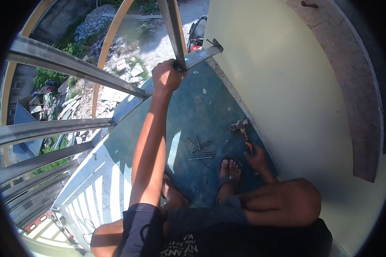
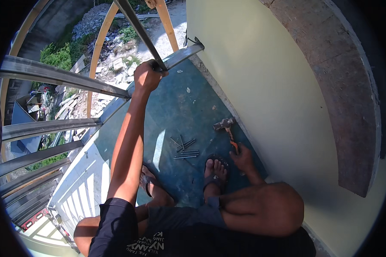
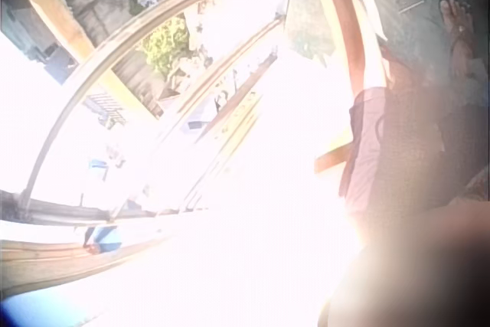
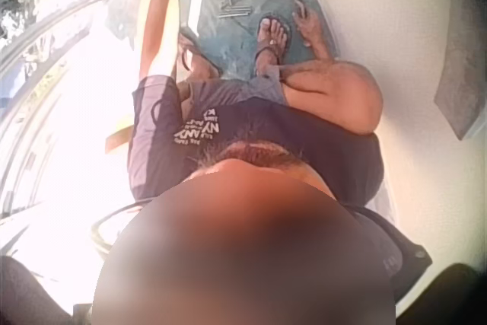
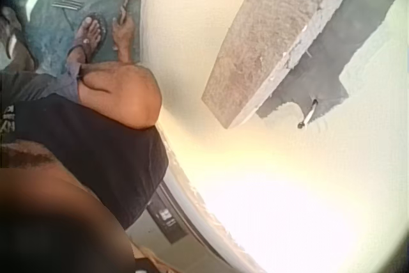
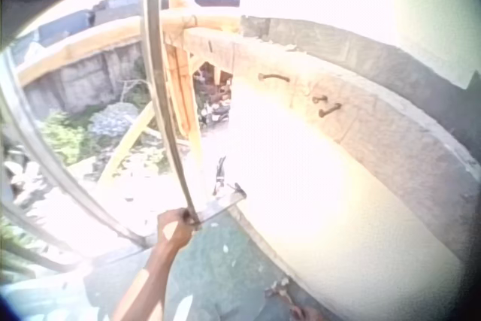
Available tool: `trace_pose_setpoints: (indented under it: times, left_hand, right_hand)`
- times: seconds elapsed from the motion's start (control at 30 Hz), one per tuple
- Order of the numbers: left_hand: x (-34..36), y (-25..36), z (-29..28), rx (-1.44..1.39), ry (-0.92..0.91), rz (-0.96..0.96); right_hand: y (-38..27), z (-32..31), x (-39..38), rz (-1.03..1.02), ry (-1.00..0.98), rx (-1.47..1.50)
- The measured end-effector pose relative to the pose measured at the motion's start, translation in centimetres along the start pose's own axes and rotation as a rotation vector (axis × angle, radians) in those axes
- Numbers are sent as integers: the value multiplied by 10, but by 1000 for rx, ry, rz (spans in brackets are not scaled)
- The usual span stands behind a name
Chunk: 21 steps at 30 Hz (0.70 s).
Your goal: Welding a metal railing to a wall and floor on a balcony.
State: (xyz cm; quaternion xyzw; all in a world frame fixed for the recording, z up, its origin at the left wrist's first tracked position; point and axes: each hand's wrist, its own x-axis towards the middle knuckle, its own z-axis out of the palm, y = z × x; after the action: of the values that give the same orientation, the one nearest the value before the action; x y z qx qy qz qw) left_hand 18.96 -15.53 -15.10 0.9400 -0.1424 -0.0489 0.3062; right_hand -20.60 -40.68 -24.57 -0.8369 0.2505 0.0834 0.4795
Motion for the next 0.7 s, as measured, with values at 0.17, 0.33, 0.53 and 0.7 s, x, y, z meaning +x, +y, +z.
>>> trace_pose_setpoints:
  times: [0.17, 0.33, 0.53, 0.7]
  left_hand:
    - [3, -1, -1, -25, -30, -28]
    - [2, -10, 6, 44, -20, 30]
    - [4, -15, 9, 95, -4, 62]
    - [-30, -9, 12, 206, 328, 213]
  right_hand:
    - [3, 3, 3, 119, -34, -54]
    - [-4, 3, 0, 162, -58, 23]
    - [-11, 4, 4, 76, -46, 47]
    - [-14, 3, 3, 125, -70, 58]
